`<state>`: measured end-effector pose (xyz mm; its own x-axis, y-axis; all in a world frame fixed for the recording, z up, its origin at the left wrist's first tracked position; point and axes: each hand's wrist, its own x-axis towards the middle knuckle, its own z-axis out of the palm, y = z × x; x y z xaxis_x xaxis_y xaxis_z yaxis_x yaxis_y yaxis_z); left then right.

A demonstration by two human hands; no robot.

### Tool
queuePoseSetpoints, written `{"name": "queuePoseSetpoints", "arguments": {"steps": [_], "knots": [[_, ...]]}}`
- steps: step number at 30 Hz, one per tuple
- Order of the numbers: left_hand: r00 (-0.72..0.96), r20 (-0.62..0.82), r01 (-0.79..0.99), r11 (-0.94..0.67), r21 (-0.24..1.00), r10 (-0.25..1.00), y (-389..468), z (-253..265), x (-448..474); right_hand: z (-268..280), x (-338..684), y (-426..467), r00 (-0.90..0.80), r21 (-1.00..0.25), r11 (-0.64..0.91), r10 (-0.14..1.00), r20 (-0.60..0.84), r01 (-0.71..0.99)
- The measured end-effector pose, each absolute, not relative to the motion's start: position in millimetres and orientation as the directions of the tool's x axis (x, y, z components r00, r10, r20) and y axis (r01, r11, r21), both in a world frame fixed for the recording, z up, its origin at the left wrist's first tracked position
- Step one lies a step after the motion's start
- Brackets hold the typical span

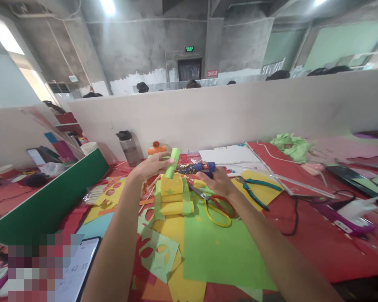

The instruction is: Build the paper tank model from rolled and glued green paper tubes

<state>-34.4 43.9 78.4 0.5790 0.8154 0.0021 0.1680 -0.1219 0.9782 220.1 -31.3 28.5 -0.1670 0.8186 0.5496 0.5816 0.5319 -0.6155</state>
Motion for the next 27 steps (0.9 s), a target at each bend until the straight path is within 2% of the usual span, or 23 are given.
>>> {"name": "queuePoseSetpoints", "arguments": {"steps": [9,17,27], "knots": [[0.612,-0.001,0.136,-0.104,0.985,0.791,43.3,80.7,-34.5,29.7,220.7,-30.4,-0.072,-0.703,0.543,0.811,0.580,0.460],[0.601,0.010,0.165,-0.136,0.977,0.800,43.4,79.8,-34.3,29.6,218.5,-30.1,-0.057,-0.608,0.556,0.762,0.645,0.566],[0.540,-0.007,0.158,-0.094,0.983,0.841,45.5,78.4,-35.4,28.2,222.3,-31.1,-0.250,-0.590,0.564,0.810,0.530,0.578]]}}
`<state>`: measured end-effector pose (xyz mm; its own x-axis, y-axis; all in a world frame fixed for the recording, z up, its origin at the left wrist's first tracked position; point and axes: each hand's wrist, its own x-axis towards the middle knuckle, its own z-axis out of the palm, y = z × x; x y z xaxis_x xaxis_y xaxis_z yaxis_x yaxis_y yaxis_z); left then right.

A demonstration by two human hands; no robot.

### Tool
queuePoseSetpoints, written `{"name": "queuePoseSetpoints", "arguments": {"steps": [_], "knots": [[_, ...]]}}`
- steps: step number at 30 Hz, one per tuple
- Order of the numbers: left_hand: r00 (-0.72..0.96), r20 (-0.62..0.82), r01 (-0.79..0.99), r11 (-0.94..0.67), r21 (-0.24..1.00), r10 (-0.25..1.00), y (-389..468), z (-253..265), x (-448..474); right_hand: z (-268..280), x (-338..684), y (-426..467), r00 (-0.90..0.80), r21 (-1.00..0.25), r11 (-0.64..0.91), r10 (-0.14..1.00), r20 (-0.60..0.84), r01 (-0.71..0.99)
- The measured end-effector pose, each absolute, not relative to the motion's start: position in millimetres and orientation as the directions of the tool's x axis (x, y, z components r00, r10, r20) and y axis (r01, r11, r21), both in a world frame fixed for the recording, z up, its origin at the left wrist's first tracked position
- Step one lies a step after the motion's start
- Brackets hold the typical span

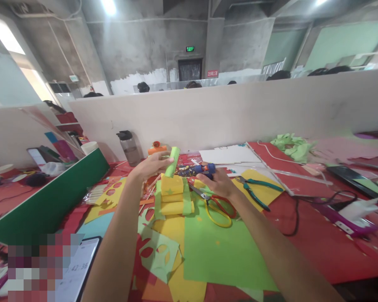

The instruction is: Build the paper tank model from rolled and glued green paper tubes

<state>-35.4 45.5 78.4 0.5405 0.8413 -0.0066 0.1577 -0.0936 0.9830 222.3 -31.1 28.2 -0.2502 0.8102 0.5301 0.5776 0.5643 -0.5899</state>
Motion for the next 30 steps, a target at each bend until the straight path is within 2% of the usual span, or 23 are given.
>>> {"name": "queuePoseSetpoints", "arguments": {"steps": [6,8,14,17,20,23,25,28,30], "knots": [[0.574,-0.021,0.184,-0.105,0.977,0.818,40.6,81.2,-34.7,28.6,223.0,-27.0,-0.117,-0.610,0.545,0.793,0.598,0.575],[0.595,-0.035,0.211,-0.114,0.971,0.803,39.4,81.7,-35.3,26.4,224.3,-24.1,-0.062,-0.654,0.525,0.803,0.593,0.545],[0.627,-0.073,0.293,-0.148,0.945,0.776,44.0,78.0,-41.0,20.2,229.4,-17.7,0.070,-0.870,0.409,0.894,0.442,0.275],[0.616,-0.061,0.321,-0.180,0.930,0.785,46.2,78.2,-46.8,23.9,233.3,-19.9,0.007,-0.903,0.382,0.920,0.391,0.196],[0.581,-0.026,0.341,-0.214,0.915,0.814,45.6,82.3,-54.6,29.1,238.3,-22.6,-0.141,-0.900,0.357,0.933,0.331,0.250],[0.538,-0.006,0.371,-0.230,0.900,0.843,44.0,87.5,-62.4,29.9,244.6,-20.5,-0.115,-0.932,0.276,0.960,0.255,0.235],[0.520,-0.006,0.402,-0.239,0.884,0.854,43.2,90.2,-66.7,27.7,250.2,-16.7,-0.083,-0.928,0.238,0.971,0.223,0.286],[0.475,-0.006,0.459,-0.242,0.855,0.880,42.4,92.9,-72.5,24.8,261.2,-10.3,-0.038,-0.837,0.167,0.984,0.172,0.521],[0.452,-0.011,0.502,-0.244,0.830,0.892,41.1,95.0,-75.9,24.6,269.6,-7.2,0.016,-0.711,0.088,0.990,0.138,0.697]]}}
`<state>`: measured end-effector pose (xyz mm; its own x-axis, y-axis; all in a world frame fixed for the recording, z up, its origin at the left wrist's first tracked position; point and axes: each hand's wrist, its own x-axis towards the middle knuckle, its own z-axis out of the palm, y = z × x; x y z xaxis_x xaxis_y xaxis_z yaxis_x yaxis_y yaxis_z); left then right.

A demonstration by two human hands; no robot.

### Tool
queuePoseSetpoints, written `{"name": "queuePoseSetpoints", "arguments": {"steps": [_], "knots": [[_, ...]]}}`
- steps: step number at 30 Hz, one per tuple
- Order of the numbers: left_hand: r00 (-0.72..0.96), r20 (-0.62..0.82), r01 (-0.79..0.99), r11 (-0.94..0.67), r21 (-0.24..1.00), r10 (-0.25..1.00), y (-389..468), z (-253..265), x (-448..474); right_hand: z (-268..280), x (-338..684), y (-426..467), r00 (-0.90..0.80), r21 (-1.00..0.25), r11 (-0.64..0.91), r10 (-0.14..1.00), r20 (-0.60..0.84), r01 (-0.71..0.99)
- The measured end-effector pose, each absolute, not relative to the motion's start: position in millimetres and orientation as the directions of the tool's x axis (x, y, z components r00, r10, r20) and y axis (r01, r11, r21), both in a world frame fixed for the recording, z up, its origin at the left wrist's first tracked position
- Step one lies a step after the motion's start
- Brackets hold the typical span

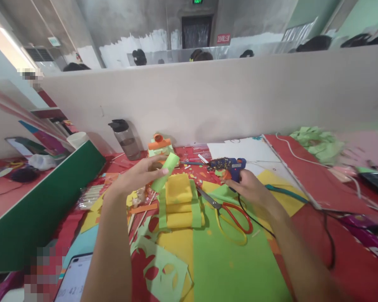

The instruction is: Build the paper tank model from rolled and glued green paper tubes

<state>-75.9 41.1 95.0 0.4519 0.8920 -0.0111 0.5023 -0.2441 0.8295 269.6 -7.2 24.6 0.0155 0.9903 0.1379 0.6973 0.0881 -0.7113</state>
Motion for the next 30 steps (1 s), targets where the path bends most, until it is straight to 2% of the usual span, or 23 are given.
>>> {"name": "queuePoseSetpoints", "arguments": {"steps": [2,5,7,10,16,18,20,23,26,28,30], "knots": [[0.458,-0.015,0.520,-0.254,0.815,0.889,38.7,98.4,-78.1,24.8,278.1,-5.3,0.053,-0.572,0.028,0.991,0.124,0.820],[0.482,-0.036,0.551,-0.271,0.789,0.876,34.1,105.3,-78.4,20.7,290.3,-3.9,0.046,-0.381,-0.051,0.999,-0.022,0.923],[0.497,-0.079,0.595,-0.273,0.756,0.864,31.9,109.0,-76.7,14.0,297.3,-3.6,0.007,-0.300,-0.025,0.998,-0.059,0.954],[0.498,-0.117,0.665,-0.292,0.687,0.859,31.4,111.2,-72.0,2.5,303.8,-3.8,-0.010,-0.227,-0.021,0.991,-0.133,0.974],[0.505,-0.088,0.722,-0.365,0.587,0.858,33.1,108.2,-59.7,-7.3,305.2,-2.3,-0.024,-0.213,-0.033,0.965,-0.262,0.976],[0.505,-0.094,0.751,-0.383,0.539,0.858,32.7,105.2,-56.7,-4.7,305.5,-2.7,-0.004,-0.234,-0.065,0.959,-0.283,0.970],[0.518,-0.086,0.768,-0.419,0.484,0.851,31.6,101.5,-53.8,3.7,302.2,-4.8,0.039,-0.293,-0.110,0.971,-0.237,0.950],[0.586,-0.028,0.738,-0.519,0.431,0.810,29.0,97.5,-48.1,27.8,282.0,-10.0,0.094,-0.485,-0.134,0.990,-0.106,0.864],[0.643,0.033,0.688,-0.595,0.415,0.765,25.6,97.3,-41.0,55.6,244.7,-12.6,-0.062,-0.804,0.008,0.997,-0.036,0.594],[0.654,0.049,0.683,-0.617,0.390,0.755,23.7,98.5,-37.3,68.1,220.3,-11.0,-0.123,-0.862,0.109,0.991,0.055,0.495],[0.658,0.054,0.688,-0.629,0.362,0.751,22.9,99.6,-35.6,73.3,203.4,-7.8,-0.156,-0.854,0.183,0.980,0.121,0.487]]}}
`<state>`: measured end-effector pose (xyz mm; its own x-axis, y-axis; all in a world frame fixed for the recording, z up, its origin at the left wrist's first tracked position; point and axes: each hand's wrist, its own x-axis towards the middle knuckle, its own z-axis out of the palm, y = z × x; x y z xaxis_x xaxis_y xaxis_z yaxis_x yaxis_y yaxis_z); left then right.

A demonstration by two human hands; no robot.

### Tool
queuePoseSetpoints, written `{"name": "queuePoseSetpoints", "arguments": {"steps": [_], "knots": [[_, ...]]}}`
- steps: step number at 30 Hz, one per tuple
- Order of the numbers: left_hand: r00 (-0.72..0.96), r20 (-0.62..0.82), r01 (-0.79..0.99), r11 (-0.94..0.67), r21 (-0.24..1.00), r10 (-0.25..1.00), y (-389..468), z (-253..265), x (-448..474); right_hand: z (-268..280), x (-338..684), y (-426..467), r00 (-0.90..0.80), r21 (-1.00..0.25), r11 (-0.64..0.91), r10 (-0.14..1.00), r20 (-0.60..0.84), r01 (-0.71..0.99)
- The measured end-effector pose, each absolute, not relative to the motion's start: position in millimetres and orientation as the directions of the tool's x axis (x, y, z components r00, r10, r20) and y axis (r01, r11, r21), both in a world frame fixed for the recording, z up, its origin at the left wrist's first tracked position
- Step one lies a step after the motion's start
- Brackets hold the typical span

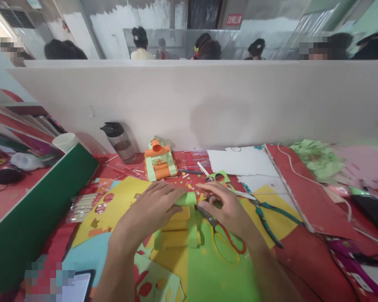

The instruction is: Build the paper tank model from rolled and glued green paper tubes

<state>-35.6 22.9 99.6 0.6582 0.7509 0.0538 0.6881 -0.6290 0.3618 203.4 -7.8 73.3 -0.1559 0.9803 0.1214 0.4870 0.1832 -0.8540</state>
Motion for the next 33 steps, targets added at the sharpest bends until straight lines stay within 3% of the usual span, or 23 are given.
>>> {"name": "queuePoseSetpoints", "arguments": {"steps": [6,11,19,27,33], "knots": [[0.680,0.076,0.665,-0.657,0.356,0.729,25.7,101.6,-38.4,65.1,193.3,-0.2,-0.213,-0.883,0.209,0.969,0.128,0.421],[0.689,0.051,0.632,-0.633,0.447,0.723,27.3,108.6,-42.1,60.6,194.3,5.5,-0.275,-0.937,0.141,0.960,0.050,0.321],[0.524,-0.061,0.641,-0.346,0.685,0.850,31.4,110.4,-72.4,46.4,200.1,11.7,-0.187,-0.984,-0.010,0.981,-0.044,0.178],[0.422,-0.164,0.603,-0.141,0.785,0.891,20.2,91.2,-82.5,43.1,199.2,8.6,-0.109,-0.990,-0.005,0.994,-0.021,0.144],[0.349,-0.109,0.526,-0.098,0.845,0.931,6.2,86.9,-71.6,46.3,195.9,4.0,-0.128,-0.983,0.058,0.991,0.036,0.173]]}}
